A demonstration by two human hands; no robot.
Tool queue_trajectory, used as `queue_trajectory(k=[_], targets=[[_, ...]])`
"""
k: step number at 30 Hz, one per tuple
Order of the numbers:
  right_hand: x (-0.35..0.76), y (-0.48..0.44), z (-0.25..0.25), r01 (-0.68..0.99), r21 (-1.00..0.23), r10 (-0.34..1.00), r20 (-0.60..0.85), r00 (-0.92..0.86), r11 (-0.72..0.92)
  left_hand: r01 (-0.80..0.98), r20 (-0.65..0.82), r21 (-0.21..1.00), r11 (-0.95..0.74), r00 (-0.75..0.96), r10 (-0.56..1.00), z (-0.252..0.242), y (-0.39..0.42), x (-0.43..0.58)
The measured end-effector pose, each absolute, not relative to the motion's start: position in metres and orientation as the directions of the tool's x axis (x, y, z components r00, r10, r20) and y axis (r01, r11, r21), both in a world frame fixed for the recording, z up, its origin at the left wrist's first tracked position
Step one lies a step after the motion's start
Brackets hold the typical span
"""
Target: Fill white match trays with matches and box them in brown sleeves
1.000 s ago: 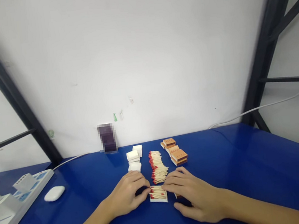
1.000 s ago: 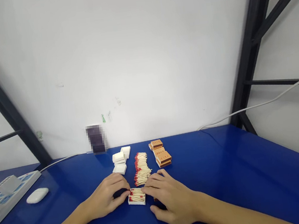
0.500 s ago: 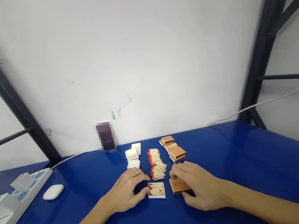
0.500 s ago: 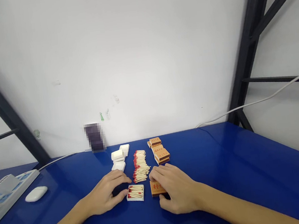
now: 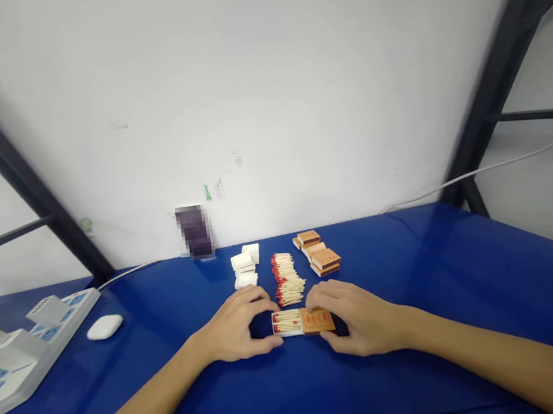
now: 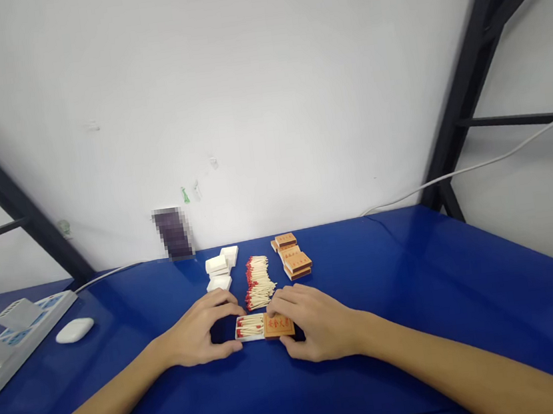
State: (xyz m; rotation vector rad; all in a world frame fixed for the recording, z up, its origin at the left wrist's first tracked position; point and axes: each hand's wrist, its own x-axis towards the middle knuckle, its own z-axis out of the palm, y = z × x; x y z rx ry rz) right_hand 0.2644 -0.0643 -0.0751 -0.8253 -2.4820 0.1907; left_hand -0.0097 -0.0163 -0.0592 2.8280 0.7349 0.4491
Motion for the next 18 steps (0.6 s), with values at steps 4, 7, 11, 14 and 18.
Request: queue_trajectory(k=[4,7,11,14,18], targets=[[0.2649,-0.0644,-0.0747,0.505,-0.291,0.583,0.434,-0.687,0.812,0.437,0.244,0.232,-0.869,0.839,0.487,-0.0602,-0.0167,-0.0099],[0.2641,-0.0652,-0.074,0.482,-0.294,0.565,0.438,-0.699,0.825,0.431,0.241,0.241,-0.869,0.841,0.484,-0.0598,-0.0174,-0.0091],[0.2645,-0.0632,-0.0772,0.489,-0.286,0.566,0.45,-0.691,0.824,0.419,0.234,0.263,-0.869,0.846,0.479,-0.0588,-0.0178,-0.0094],[0.2658,-0.0608,-0.0806,0.494,-0.283,0.569,0.451,-0.688,0.822,0.402,0.231,0.29,-0.868,0.851,0.472,-0.0579,-0.0175,-0.0104],[0.2652,-0.0608,-0.0821,0.468,-0.311,0.562,0.438,-0.702,0.827,0.399,0.21,0.319,-0.859,0.854,0.475,-0.0575,-0.0184,-0.0111]])
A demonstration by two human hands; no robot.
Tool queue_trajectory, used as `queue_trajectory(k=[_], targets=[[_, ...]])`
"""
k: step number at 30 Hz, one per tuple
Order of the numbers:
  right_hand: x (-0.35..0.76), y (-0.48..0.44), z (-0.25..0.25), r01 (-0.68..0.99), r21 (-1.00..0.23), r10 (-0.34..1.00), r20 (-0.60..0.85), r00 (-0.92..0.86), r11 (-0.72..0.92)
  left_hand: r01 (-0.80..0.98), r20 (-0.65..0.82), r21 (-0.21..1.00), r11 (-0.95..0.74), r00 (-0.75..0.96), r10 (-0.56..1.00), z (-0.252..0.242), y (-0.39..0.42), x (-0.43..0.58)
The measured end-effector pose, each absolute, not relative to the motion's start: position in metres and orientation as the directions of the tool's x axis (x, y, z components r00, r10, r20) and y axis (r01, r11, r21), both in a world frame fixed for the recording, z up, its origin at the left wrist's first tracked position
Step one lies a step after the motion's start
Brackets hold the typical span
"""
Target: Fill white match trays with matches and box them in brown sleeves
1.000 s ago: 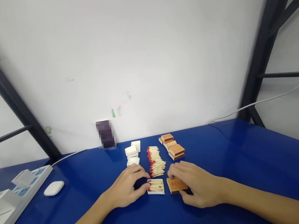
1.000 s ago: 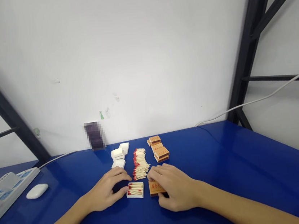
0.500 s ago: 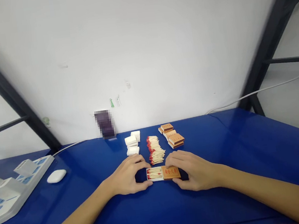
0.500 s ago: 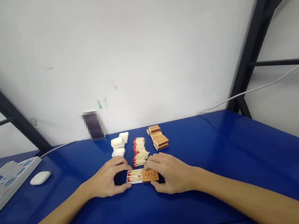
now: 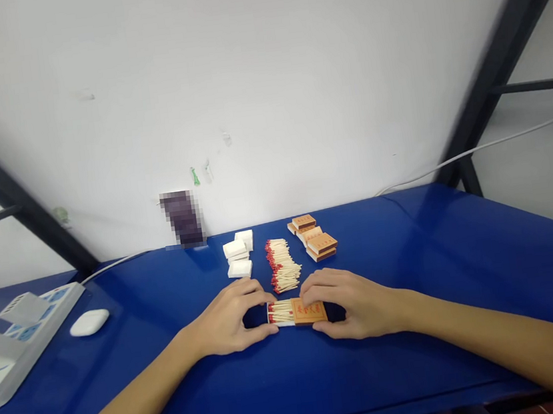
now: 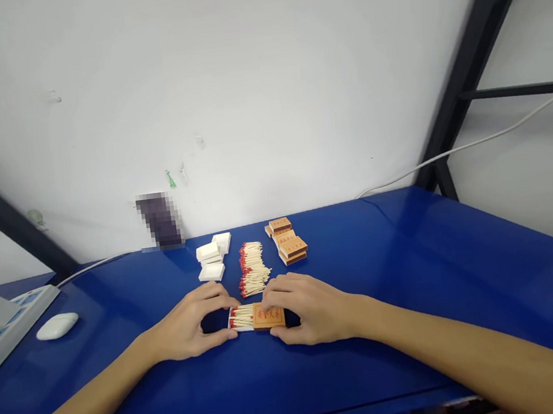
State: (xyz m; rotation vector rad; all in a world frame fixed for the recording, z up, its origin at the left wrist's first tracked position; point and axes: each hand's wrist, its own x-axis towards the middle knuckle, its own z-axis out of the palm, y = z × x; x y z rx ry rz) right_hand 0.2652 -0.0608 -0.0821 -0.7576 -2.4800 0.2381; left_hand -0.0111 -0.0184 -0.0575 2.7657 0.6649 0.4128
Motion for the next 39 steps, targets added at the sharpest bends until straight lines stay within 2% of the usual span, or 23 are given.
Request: queue_trajectory(k=[6,12,26,30,33,39], targets=[[0.26,-0.065,-0.082,0.393,-0.377,0.533,0.425,-0.731,0.839,0.384,0.165,0.394,-0.835,0.864,0.475,-0.059,-0.027,-0.005],[0.255,-0.067,-0.083,0.387,-0.399,0.541,0.421,-0.728,0.831,0.445,0.206,0.385,-0.809,0.813,0.545,-0.061,-0.026,0.003],[0.254,-0.065,-0.081,0.383,-0.367,0.521,0.44,-0.731,0.848,0.363,0.216,0.338,-0.868,0.868,0.447,-0.066,-0.026,0.004],[0.254,-0.064,-0.081,0.376,-0.366,0.515,0.442,-0.734,0.851,0.42,0.203,0.316,-0.851,0.846,0.493,-0.063,-0.028,0.005],[0.254,-0.064,-0.081,0.363,-0.372,0.508,0.447,-0.737,0.854,0.433,0.211,0.329,-0.839,0.832,0.512,-0.062,-0.029,0.005],[0.255,-0.063,-0.081,0.355,-0.366,0.498,0.456,-0.737,0.86,0.326,0.239,0.385,-0.863,0.869,0.434,-0.061,-0.031,0.003]])
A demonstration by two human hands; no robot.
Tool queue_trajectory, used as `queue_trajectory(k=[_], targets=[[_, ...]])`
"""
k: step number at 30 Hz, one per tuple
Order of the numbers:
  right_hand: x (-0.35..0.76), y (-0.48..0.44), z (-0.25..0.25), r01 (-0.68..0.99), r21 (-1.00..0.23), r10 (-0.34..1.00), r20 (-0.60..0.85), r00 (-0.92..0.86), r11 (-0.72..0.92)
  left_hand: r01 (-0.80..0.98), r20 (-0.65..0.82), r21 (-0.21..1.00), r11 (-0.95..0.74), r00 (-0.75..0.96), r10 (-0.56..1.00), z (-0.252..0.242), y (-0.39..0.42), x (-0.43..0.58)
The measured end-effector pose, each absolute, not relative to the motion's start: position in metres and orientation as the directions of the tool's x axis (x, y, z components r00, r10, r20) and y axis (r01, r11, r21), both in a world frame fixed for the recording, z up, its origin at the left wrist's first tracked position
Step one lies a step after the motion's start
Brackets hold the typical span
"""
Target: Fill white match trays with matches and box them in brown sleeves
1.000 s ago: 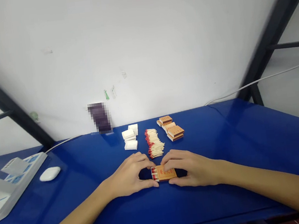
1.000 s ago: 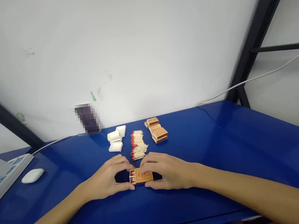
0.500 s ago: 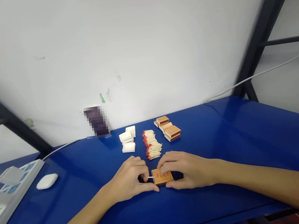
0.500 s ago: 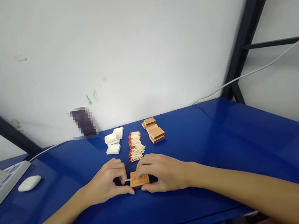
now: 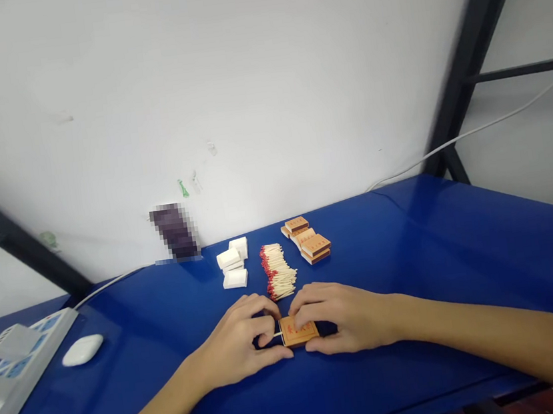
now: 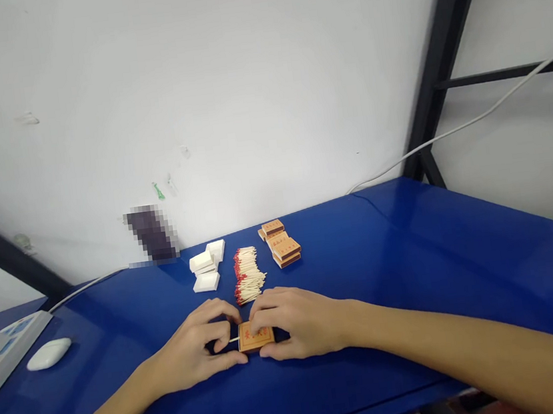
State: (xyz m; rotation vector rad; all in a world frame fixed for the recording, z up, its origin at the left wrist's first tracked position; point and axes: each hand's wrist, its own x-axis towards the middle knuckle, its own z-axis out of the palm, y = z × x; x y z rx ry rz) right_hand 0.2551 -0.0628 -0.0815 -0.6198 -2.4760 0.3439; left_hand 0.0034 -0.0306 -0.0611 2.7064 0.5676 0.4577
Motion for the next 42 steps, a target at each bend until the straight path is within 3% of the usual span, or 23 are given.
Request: queue_trajectory(k=[17,30,37,42], targets=[[0.255,-0.063,-0.079,0.394,-0.323,0.506,0.444,-0.74,0.86,0.306,0.236,0.415,-0.857,0.873,0.426,-0.063,-0.03,0.003],[0.256,-0.063,-0.078,0.389,-0.322,0.5,0.439,-0.746,0.863,0.364,0.124,0.453,-0.814,0.878,0.462,-0.057,-0.032,0.004],[0.257,-0.067,-0.074,0.417,-0.324,0.525,0.437,-0.73,0.849,0.408,0.145,0.46,-0.789,0.842,0.52,-0.06,-0.03,0.002],[0.264,-0.068,-0.067,0.487,-0.308,0.574,0.364,-0.733,0.817,0.396,0.152,0.466,-0.791,0.845,0.513,-0.06,-0.029,0.001]])
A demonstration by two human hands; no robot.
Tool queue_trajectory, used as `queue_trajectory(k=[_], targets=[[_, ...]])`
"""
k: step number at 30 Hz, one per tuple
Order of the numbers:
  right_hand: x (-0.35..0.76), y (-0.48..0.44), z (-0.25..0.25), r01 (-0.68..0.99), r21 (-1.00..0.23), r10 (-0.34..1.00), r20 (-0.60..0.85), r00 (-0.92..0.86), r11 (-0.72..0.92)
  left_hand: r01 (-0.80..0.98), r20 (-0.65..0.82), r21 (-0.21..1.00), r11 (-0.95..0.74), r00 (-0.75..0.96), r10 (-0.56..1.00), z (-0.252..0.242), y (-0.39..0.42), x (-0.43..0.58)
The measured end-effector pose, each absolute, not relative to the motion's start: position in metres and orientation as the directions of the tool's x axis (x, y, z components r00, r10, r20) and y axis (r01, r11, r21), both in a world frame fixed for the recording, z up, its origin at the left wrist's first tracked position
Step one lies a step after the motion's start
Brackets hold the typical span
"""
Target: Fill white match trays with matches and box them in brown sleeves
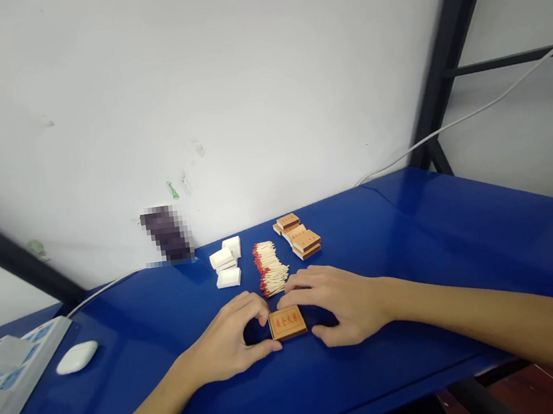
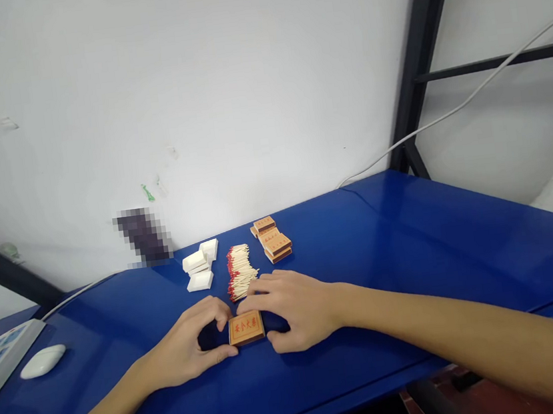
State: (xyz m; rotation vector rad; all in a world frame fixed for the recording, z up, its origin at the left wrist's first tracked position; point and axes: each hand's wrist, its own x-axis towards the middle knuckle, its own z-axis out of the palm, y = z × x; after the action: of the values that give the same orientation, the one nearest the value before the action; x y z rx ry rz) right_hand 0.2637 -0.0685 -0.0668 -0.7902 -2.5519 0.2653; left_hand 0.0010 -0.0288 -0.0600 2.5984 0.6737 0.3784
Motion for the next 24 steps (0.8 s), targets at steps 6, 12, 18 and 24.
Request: queue_trajectory(k=[6,12,18,24], targets=[[0.264,-0.064,-0.071,0.503,-0.268,0.57,0.403,-0.716,0.821,0.387,0.153,0.466,-0.796,0.851,0.503,-0.06,-0.028,0.0],[0.262,-0.065,-0.073,0.482,-0.268,0.552,0.416,-0.723,0.834,0.344,0.188,0.476,-0.81,0.86,0.475,-0.063,-0.027,-0.002],[0.263,-0.066,-0.071,0.478,-0.276,0.552,0.42,-0.72,0.834,0.339,0.191,0.475,-0.812,0.861,0.471,-0.062,-0.027,-0.001],[0.263,-0.063,-0.076,0.488,-0.272,0.558,0.419,-0.716,0.83,0.356,0.178,0.473,-0.806,0.858,0.483,-0.061,-0.026,-0.003]])
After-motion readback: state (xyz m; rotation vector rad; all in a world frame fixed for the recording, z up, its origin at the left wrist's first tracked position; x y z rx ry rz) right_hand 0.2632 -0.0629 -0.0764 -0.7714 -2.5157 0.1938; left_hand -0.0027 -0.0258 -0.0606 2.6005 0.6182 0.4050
